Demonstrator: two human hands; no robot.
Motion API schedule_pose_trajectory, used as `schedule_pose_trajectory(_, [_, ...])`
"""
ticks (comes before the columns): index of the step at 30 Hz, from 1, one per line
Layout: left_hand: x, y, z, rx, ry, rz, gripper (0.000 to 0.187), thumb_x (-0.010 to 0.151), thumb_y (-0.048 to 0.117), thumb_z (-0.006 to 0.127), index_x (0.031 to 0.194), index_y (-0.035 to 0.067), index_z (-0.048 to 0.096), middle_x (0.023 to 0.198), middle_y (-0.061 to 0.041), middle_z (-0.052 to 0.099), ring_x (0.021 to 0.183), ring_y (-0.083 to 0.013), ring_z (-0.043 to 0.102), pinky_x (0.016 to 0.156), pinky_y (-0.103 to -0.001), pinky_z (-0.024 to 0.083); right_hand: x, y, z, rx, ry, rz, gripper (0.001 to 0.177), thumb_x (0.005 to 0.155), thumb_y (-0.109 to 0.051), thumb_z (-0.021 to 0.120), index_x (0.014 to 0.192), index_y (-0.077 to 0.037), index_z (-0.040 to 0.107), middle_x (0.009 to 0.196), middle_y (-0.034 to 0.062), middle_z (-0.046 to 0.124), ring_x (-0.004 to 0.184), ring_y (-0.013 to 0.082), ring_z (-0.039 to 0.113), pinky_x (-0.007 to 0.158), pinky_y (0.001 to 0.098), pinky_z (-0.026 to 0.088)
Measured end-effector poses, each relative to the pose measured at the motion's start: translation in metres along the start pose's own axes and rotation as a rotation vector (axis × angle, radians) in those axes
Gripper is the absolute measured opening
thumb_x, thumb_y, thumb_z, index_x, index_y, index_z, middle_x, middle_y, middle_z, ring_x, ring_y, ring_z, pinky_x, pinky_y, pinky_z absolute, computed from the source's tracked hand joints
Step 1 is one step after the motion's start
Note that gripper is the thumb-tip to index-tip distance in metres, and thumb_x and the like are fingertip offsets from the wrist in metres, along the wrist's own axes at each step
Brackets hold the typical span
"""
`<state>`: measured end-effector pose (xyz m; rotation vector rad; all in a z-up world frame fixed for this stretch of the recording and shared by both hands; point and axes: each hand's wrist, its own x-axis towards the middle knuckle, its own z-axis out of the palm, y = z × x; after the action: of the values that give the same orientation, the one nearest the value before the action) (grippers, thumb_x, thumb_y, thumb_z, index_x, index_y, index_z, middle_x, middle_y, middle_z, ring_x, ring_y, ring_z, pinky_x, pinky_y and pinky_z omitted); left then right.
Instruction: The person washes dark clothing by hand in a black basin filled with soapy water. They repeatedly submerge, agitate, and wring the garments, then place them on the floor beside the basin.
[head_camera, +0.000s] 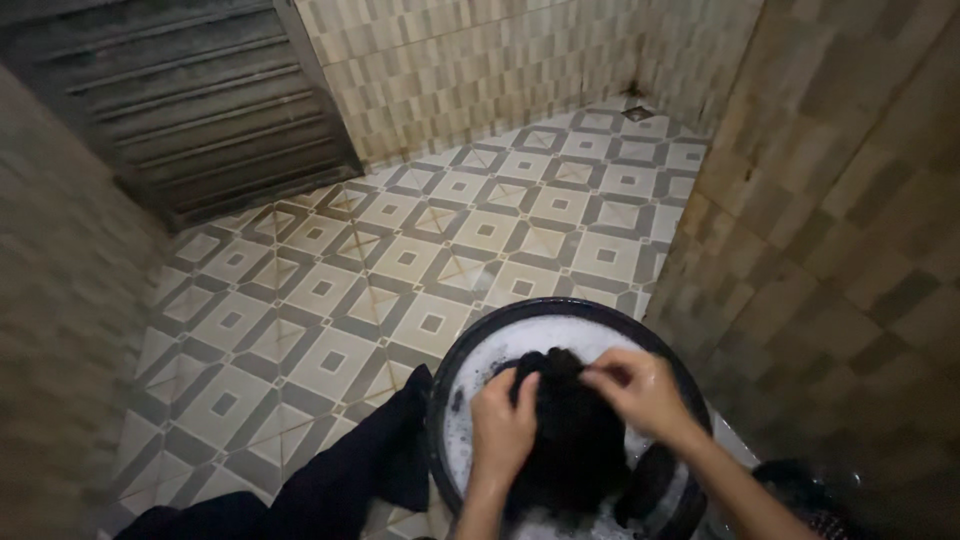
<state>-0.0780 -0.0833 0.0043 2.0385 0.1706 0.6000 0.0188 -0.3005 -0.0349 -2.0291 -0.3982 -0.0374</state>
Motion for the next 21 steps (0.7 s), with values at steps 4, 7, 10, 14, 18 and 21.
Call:
schedule_pose_trajectory(4, [-0.008,-0.032,-0.019,0.125,0.098,0.053,0.030,0.087,0.028,0.071,0.098,0.000,0.074,0.089,-0.026,0.073,0.084,-0.0436,0.072,0.072,-0.046,0.055,0.014,0.050,-0.027,0.230,0.204,0.091,0.011,0.086,-0.011,0.078,0.090,-0.001,0.077,0.080,0.0057,0.075,0.073,0.0121,0.065,0.068,0.0285,0.053])
schedule_pose_trajectory(7, [-0.001,-0.047,-0.010,0.068,0.089,-0.159,0.033,0.090,0.031,0.065,0.100,0.000,0.072,0.088,-0.027,0.072,0.084,-0.0434,0.072,0.073,-0.047,0.054,0.014,0.031,-0.024,0.076,0.201,0.052,0.012,0.084,-0.012,0.079,0.091,-0.003,0.075,0.080,0.0077,0.076,0.074,0.0160,0.069,0.069,0.0311,0.055])
schedule_pose_trajectory(10, [-0.003,-0.070,0.010,-0.109,0.060,-0.308,0.033,0.092,0.028,0.057,0.095,-0.003,0.068,0.086,-0.029,0.070,0.084,-0.0445,0.068,0.077,-0.049,0.051,-0.018,-0.015,-0.015,-0.267,0.391,-0.364,0.016,0.080,-0.013,0.076,0.093,-0.005,0.072,0.089,0.0122,0.072,0.084,0.0288,0.069,0.077,0.0366,0.054])
schedule_pose_trajectory(14, [-0.002,-0.093,0.052,-0.088,0.112,-0.204,0.036,0.096,0.028,0.052,0.090,-0.005,0.067,0.094,-0.030,0.069,0.092,-0.0451,0.063,0.080,-0.050,0.048,-0.050,-0.052,0.009,-0.223,0.119,-0.522,0.008,0.084,-0.018,0.074,0.088,-0.012,0.074,0.086,0.0074,0.075,0.076,0.0271,0.074,0.070,0.0354,0.057])
schedule_pose_trajectory(18, [-0.004,-0.083,0.069,-0.131,0.045,-0.356,0.039,0.099,0.031,0.051,0.093,-0.004,0.067,0.093,-0.029,0.068,0.088,-0.0426,0.061,0.079,-0.048,0.046,-0.054,-0.038,0.038,-0.392,-0.036,-0.290,0.017,0.092,-0.025,0.069,0.095,-0.008,0.072,0.084,0.0127,0.070,0.078,0.0351,0.069,0.067,0.0451,0.054])
schedule_pose_trajectory(21, [0.002,-0.080,0.066,-0.286,0.052,-0.432,0.038,0.098,0.032,0.053,0.094,-0.004,0.066,0.092,-0.025,0.069,0.087,-0.0344,0.063,0.082,-0.044,0.048,-0.049,-0.014,0.045,-0.559,-0.220,-0.185,0.023,0.095,-0.030,0.067,0.109,-0.013,0.070,0.088,0.0118,0.070,0.082,0.0361,0.068,0.072,0.0486,0.053])
